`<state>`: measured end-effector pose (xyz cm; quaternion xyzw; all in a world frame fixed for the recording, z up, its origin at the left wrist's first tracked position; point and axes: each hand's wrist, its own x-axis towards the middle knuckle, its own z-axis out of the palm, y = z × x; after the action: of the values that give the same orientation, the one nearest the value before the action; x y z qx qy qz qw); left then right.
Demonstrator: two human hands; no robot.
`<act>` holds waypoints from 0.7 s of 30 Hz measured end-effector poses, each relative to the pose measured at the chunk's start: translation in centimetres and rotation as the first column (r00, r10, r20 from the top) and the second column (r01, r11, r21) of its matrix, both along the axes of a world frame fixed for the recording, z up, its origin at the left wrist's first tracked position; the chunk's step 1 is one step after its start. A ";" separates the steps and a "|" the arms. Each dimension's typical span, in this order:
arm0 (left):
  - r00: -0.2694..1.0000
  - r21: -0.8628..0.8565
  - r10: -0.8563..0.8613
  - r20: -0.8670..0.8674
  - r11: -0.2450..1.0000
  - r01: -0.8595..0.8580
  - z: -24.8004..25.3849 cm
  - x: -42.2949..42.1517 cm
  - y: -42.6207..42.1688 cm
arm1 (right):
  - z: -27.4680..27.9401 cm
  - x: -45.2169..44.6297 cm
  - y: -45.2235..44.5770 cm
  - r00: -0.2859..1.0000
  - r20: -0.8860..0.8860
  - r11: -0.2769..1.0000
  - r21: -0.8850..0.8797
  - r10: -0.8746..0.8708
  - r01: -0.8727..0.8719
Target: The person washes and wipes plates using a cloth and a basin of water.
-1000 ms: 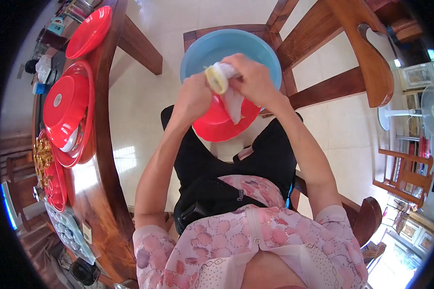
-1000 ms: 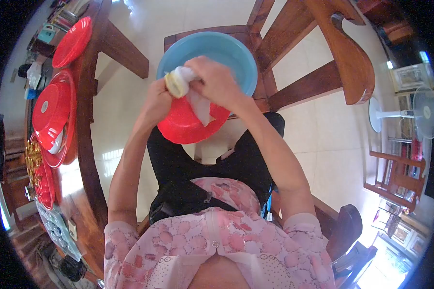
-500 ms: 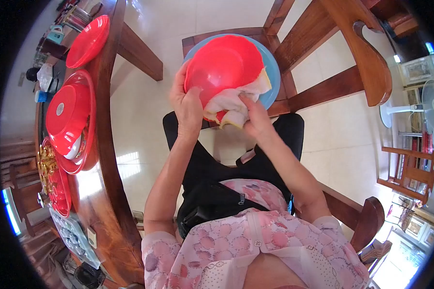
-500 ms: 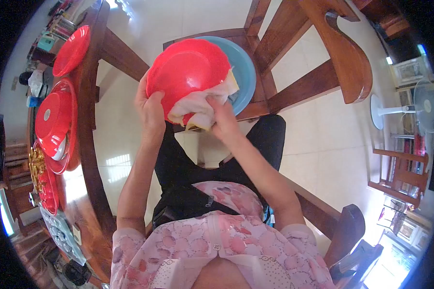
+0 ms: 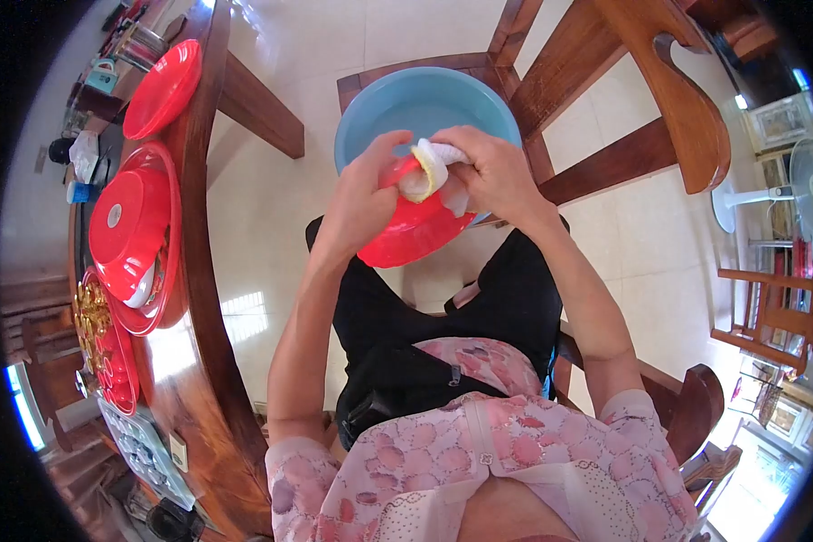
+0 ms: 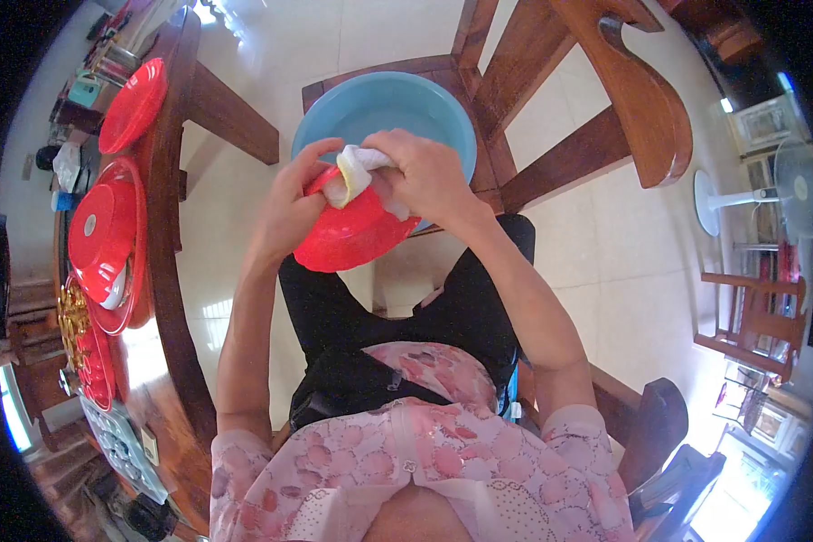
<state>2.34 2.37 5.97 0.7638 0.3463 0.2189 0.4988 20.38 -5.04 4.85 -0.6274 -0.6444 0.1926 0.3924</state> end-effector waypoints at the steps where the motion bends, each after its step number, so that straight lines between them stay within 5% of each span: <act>1: 1.000 -0.002 -0.002 -0.001 1.000 0.002 -0.4 0.0 -0.1 | -0.4 0.1 0.1 1.000 -0.001 1.000 -0.002 -0.002 0.002; 4: 0.987 -0.162 0.076 0.141 0.985 -0.053 -0.8 -0.2 -0.3 | -4.0 0.5 0.8 0.972 -0.227 0.998 -0.011 -0.055 0.054; 6: 0.930 -0.333 0.257 0.262 0.929 -0.163 -0.2 -0.5 -0.1 | -6.5 0.7 1.5 0.763 -0.629 0.981 0.000 -0.150 0.192; 8: 0.870 -0.383 0.352 0.346 0.899 -0.212 0.7 -0.1 0.1 | -7.5 0.0 0.7 0.652 -0.730 0.978 -0.138 -0.206 0.154; 10: 0.790 -0.437 0.445 0.422 0.863 -0.254 0.8 0.4 0.1 | -9.3 -2.9 0.1 0.131 -0.912 0.916 -0.366 -0.388 0.163; 12: 0.728 -0.379 0.483 0.487 0.868 -0.322 -0.1 1.1 -0.3 | -8.7 -5.9 -1.0 -0.345 -0.843 0.900 -0.435 -0.413 -0.015; 13: 0.729 -0.381 0.482 0.486 0.868 -0.319 -0.6 1.4 -0.7 | -8.3 -7.1 -1.5 -0.346 -0.842 0.900 -0.437 -0.414 -0.012; 15: 0.693 -0.323 0.516 0.504 0.856 -0.403 -1.7 1.8 -1.5 | -7.7 -8.8 -2.2 -0.569 -0.757 0.946 -0.276 -0.322 -0.170; 16: 0.694 -0.321 0.516 0.502 0.856 -0.405 -2.1 1.6 -1.5 | -8.1 -8.5 -2.2 -0.570 -0.755 0.946 -0.275 -0.323 -0.171; 18: 0.686 -0.352 0.486 0.541 0.872 -0.340 -2.5 1.0 -1.4 | -8.9 -6.9 -1.9 -0.312 -0.891 0.940 -0.277 -0.330 -0.201; 19: 0.686 -0.351 0.485 0.543 0.873 -0.339 -2.3 0.6 -1.1 | -8.9 -6.0 -1.7 -0.311 -0.892 0.940 -0.276 -0.329 -0.200; 21: 0.846 -0.301 0.364 0.389 0.918 -0.257 -1.1 -0.7 -0.2 | -8.7 -3.9 -1.1 0.095 -0.898 0.902 -0.430 -0.430 0.023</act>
<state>1.61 2.16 4.85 0.5629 0.3686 0.4200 0.6090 16.46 -6.17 -3.90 -0.4899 -0.0813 0.5887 0.6378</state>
